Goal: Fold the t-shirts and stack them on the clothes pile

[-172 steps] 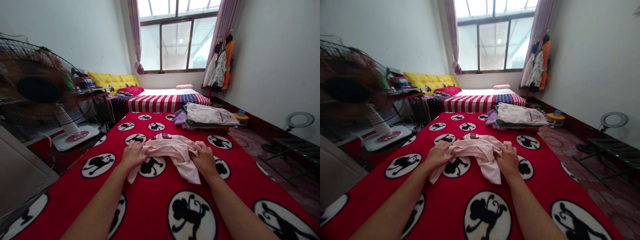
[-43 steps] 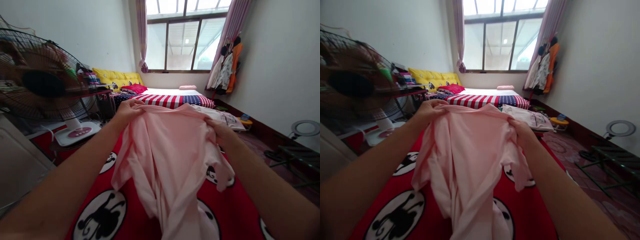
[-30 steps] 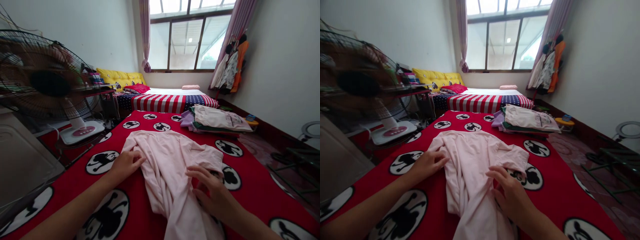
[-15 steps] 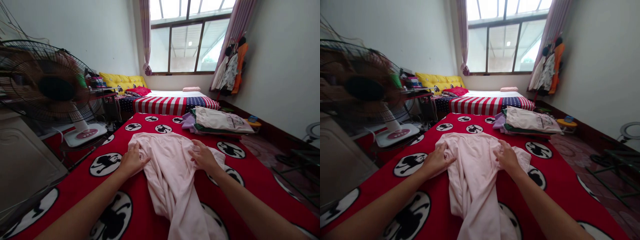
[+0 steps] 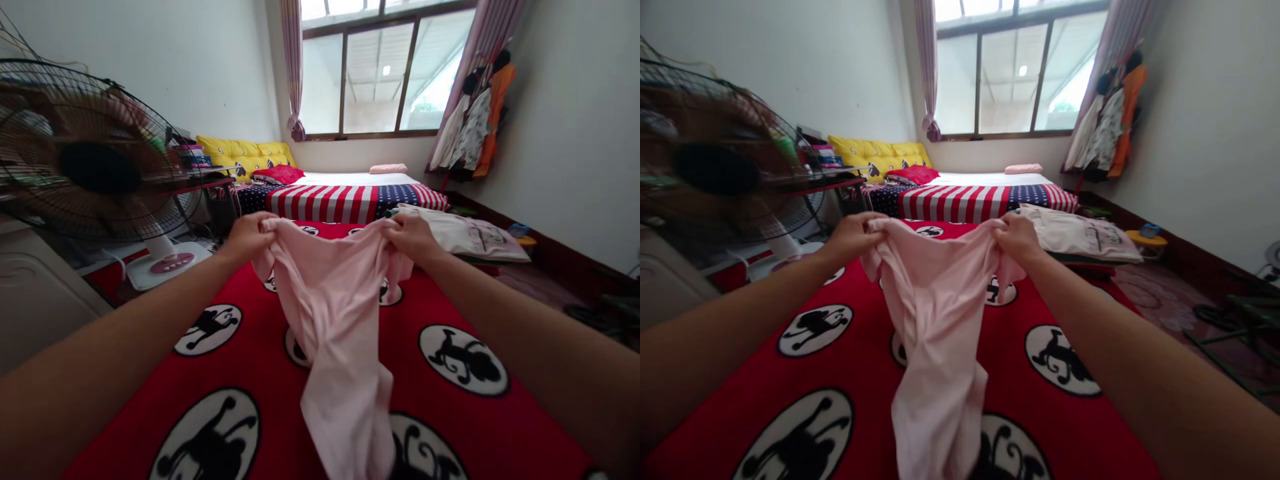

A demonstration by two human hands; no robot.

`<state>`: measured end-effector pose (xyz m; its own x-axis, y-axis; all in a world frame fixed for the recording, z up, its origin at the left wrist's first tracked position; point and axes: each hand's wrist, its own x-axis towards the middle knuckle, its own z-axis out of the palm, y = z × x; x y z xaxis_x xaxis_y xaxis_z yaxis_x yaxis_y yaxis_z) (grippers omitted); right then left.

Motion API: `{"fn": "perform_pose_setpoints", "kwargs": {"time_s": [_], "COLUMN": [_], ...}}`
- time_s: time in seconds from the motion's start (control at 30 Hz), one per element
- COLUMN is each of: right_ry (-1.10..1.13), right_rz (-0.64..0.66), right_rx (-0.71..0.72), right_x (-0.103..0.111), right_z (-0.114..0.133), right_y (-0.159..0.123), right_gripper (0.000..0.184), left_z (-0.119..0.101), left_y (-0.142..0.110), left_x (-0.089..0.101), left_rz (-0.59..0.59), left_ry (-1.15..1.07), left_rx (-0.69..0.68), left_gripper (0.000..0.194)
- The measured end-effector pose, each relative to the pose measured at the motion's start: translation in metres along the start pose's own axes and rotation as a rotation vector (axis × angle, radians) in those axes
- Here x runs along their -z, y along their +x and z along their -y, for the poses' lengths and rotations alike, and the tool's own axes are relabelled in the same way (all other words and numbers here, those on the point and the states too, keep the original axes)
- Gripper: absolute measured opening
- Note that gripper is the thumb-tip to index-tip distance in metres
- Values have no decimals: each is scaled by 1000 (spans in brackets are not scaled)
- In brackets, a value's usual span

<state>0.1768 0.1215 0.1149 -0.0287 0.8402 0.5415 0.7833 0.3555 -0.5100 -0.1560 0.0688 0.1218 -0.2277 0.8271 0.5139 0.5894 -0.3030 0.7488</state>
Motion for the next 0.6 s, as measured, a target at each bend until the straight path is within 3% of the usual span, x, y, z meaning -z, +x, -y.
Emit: {"fn": "perform_pose_setpoints", "kwargs": {"time_s": [0.07, 0.13, 0.2, 0.27, 0.37, 0.43, 0.5, 0.53, 0.6], "right_ry": [129, 223, 291, 370, 372, 257, 126, 77, 42], "right_rz": [-93, -89, 6, 132, 302, 344, 338, 327, 315], "right_rx": [5, 14, 29, 59, 159, 215, 259, 277, 289], "right_x": [-1, -8, -19, -30, -42, -46, -50, -51, -50], "right_z": [-2, -4, -1, 6, 23, 35, 44, 47, 49], "right_y": [17, 9, -24, -74, -149, -183, -199, -200, -195], "right_gripper": [42, 59, 55, 42, 36, 51, 71, 70, 40], "left_z": [0, 10, 28, 49, 66, 65, 57, 52, 45], "left_y": [23, 23, 1, -37, -94, -119, -134, -137, -141], "left_x": [-4, -14, -27, -42, -59, -65, -69, -71, -75], "left_rz": [-22, -40, 2, 82, 187, 208, 218, 229, 254], "left_ry": [78, 123, 139, 141, 157, 167, 154, 154, 190], "left_rx": [-18, -11, -12, -26, -47, -107, -165, -180, -191], "left_gripper": [56, 65, 55, 36, 26, 31, 39, 43, 44]}}
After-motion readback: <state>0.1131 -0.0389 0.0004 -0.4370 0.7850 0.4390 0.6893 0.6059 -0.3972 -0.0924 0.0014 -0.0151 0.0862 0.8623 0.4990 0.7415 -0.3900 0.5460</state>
